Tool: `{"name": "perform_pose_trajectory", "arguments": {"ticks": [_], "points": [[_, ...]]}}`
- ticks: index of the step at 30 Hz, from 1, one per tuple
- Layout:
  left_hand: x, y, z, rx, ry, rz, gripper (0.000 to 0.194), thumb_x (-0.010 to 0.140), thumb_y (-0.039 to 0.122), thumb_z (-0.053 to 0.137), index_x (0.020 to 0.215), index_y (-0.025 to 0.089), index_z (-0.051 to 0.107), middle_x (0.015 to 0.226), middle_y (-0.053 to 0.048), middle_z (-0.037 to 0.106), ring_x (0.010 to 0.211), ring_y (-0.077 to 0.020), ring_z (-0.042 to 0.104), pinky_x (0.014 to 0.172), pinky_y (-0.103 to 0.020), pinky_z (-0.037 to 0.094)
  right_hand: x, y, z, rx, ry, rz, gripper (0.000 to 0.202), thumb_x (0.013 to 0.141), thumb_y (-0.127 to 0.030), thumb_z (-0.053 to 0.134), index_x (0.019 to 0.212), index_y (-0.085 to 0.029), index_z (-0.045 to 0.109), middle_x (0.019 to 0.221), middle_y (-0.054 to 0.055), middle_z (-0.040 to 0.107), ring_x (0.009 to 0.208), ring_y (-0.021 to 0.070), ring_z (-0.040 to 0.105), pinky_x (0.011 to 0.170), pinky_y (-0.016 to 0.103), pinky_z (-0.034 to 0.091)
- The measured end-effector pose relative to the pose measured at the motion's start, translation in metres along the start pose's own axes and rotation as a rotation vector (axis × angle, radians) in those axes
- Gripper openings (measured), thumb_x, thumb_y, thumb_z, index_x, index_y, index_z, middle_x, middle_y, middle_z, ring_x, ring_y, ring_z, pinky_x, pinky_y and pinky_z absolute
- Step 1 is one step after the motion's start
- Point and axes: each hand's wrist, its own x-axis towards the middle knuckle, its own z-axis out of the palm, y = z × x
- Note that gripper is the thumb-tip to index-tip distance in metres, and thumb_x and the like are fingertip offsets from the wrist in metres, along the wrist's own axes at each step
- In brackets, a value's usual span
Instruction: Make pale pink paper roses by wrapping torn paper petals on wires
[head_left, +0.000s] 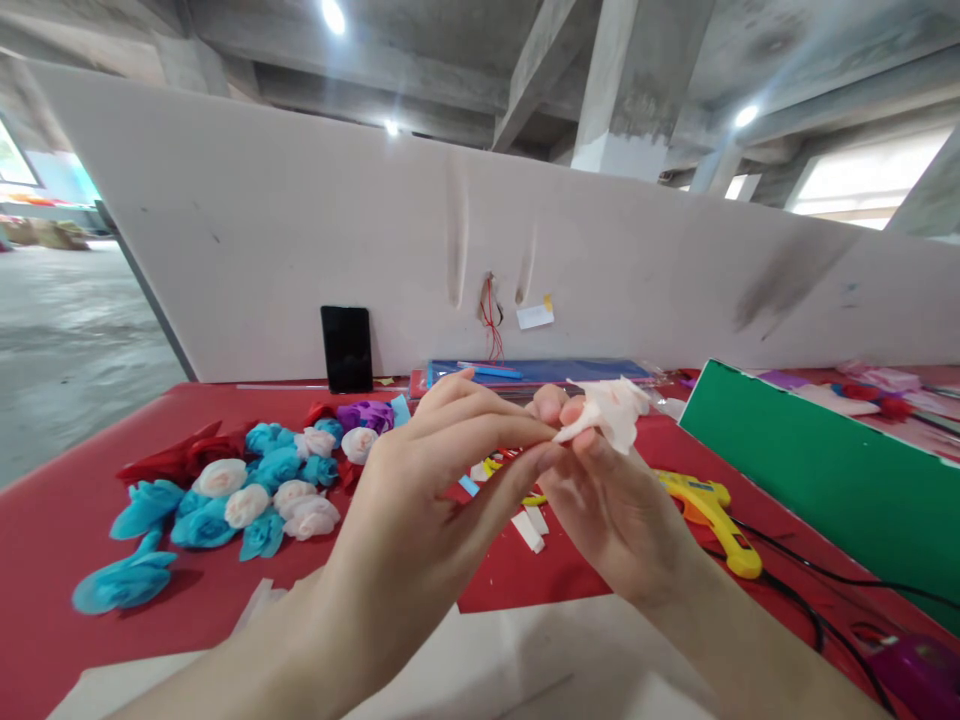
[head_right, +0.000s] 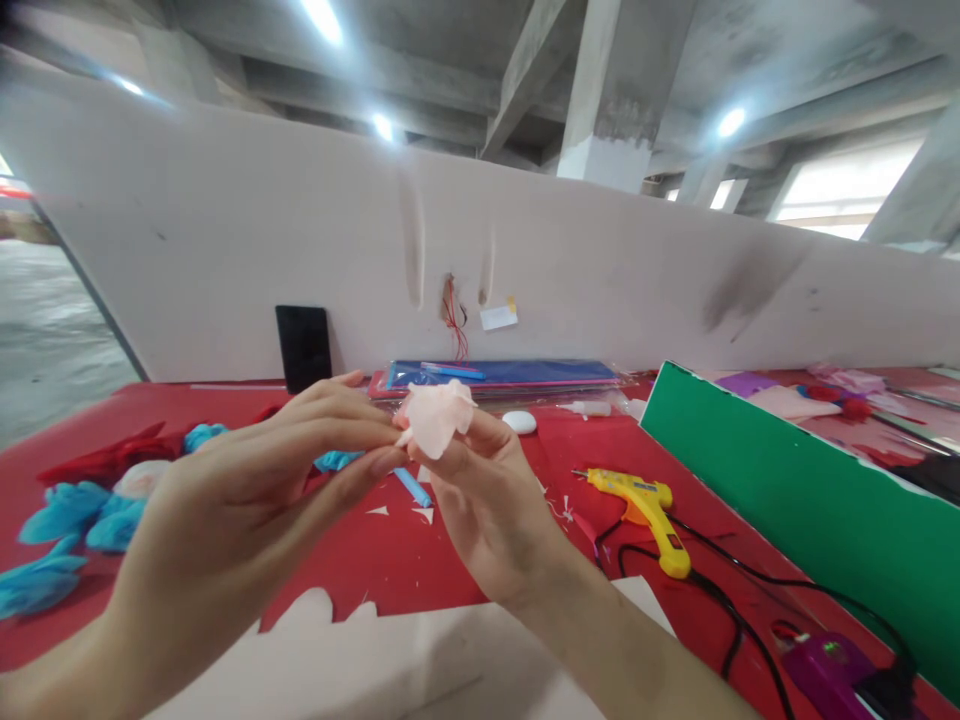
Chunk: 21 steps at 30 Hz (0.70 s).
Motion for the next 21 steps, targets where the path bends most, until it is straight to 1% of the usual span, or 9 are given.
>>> {"name": "perform_pose_trajectory", "arguments": {"ticks": [3,6,8,10,12,15,17,19,21], "points": [[0.001,-0.002,0.000,0.189,0.081,0.136,0.013,0.088,0.015,0.063,0.076,0.020,0.065,0.074,0.006,0.072,0.067,-0.0106,0.063,0.098,-0.033,0.045,-0.001,0.000,0.002,0.005,-0.008,-0.005,0.010,0.069,-0.031,0.085,0.073,-0.026,0.077,0.081,-0.005,0.066,0.076,0.0053,0.057,0.070,0.013,0.047],[0.001,-0.004,-0.003,0.346,0.128,0.214,0.015,0.085,0.017,0.068,0.072,0.022,0.063,0.068,0.006,0.072,0.066,-0.0137,0.062,0.105,-0.045,0.040,-0.001,0.001,0.004,0.009,-0.005,-0.005,0.009,0.070,-0.030,0.084,0.073,-0.026,0.077,0.078,-0.006,0.067,0.077,0.0044,0.059,0.072,0.011,0.048],[-0.001,-0.005,-0.005,0.430,0.164,0.267,0.018,0.082,0.018,0.071,0.069,0.023,0.061,0.064,0.007,0.072,0.066,-0.0151,0.062,0.107,-0.048,0.037,0.000,0.003,0.006,0.042,0.042,0.020,0.013,0.066,-0.030,0.087,0.072,-0.025,0.077,0.077,-0.007,0.068,0.076,0.0039,0.060,0.074,0.011,0.049],[-0.002,-0.007,-0.007,0.497,0.202,0.315,0.020,0.081,0.018,0.072,0.067,0.024,0.060,0.062,0.007,0.072,0.067,-0.0161,0.062,0.108,-0.048,0.035,0.001,0.004,0.007,0.081,0.101,0.047,0.017,0.061,-0.029,0.090,0.071,-0.024,0.077,0.076,-0.007,0.069,0.077,0.0040,0.061,0.075,0.011,0.049],[-0.002,-0.011,-0.007,0.532,0.199,0.329,0.019,0.081,0.018,0.071,0.066,0.024,0.060,0.062,0.006,0.072,0.067,-0.0164,0.062,0.109,-0.047,0.034,0.001,0.005,0.007,0.099,0.137,0.060,0.019,0.058,-0.028,0.091,0.069,-0.025,0.077,0.075,-0.007,0.070,0.075,0.0041,0.061,0.074,0.011,0.049],[0.001,-0.017,-0.006,0.556,0.175,0.347,0.019,0.082,0.017,0.070,0.067,0.024,0.060,0.062,0.006,0.072,0.069,-0.0172,0.063,0.109,-0.048,0.034,0.003,0.004,0.006,0.101,0.166,0.051,0.017,0.060,-0.028,0.091,0.068,-0.026,0.076,0.073,-0.008,0.069,0.068,0.0027,0.057,0.069,0.011,0.048],[0.003,-0.019,-0.004,0.557,0.182,0.345,0.019,0.081,0.015,0.068,0.067,0.024,0.060,0.062,0.006,0.072,0.069,-0.0177,0.063,0.108,-0.050,0.034,0.005,0.003,0.003,0.097,0.183,0.037,0.016,0.061,-0.028,0.090,0.069,-0.025,0.076,0.072,-0.008,0.068,0.064,0.0020,0.054,0.065,0.010,0.047],[0.002,-0.018,-0.002,0.504,0.173,0.308,0.019,0.080,0.014,0.067,0.066,0.024,0.060,0.061,0.006,0.071,0.069,-0.0173,0.063,0.106,-0.052,0.036,0.008,0.002,0.001,0.091,0.197,0.022,0.018,0.060,-0.028,0.091,0.069,-0.024,0.076,0.073,-0.007,0.068,0.063,0.0019,0.052,0.064,0.011,0.046],[-0.004,-0.013,0.003,0.406,0.114,0.240,0.018,0.083,0.016,0.064,0.068,0.024,0.061,0.063,0.006,0.070,0.067,-0.0155,0.062,0.102,-0.049,0.042,0.009,0.002,0.000,0.086,0.204,0.018,0.019,0.058,-0.028,0.091,0.068,-0.024,0.076,0.072,-0.007,0.067,0.064,0.0025,0.051,0.065,0.012,0.046]]}}
